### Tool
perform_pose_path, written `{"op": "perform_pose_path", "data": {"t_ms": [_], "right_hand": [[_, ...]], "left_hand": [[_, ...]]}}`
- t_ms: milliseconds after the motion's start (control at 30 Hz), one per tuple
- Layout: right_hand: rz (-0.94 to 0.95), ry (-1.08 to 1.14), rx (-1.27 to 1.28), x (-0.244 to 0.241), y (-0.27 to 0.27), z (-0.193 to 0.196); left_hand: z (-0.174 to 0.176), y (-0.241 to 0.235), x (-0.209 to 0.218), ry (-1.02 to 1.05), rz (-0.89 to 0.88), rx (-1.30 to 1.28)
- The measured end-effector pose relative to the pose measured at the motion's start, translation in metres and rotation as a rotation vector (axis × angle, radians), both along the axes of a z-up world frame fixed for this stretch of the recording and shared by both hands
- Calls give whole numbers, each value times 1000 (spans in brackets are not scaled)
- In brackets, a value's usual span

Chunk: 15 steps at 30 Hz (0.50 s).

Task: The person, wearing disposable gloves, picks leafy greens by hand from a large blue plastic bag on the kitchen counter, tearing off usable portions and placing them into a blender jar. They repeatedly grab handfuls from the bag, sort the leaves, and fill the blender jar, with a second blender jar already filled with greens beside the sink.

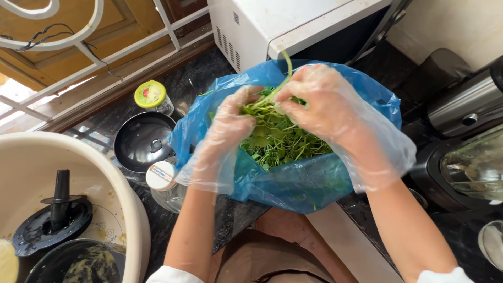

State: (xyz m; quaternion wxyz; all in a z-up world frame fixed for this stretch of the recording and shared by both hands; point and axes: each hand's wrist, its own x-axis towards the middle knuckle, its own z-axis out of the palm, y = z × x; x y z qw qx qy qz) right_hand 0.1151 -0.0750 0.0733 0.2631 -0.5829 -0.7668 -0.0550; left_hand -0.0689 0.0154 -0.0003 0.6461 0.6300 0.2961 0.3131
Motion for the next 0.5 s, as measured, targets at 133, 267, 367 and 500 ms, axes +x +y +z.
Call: {"op": "perform_pose_path", "data": {"t_ms": [133, 267, 367, 500], "right_hand": [[7, -13, -86, 1, 16, -12], [30, -2, -135, 4, 21, -28], [28, 57, -132, 10, 18, -34], [-91, 419, -270, 14, 7, -29]], "left_hand": [[-21, -1, 3, -38, 72, 225], [-15, -6, 3, -45, 56, 179], [-17, -7, 4, -29, 75, 162], [-12, -8, 3, -59, 62, 54]]}}
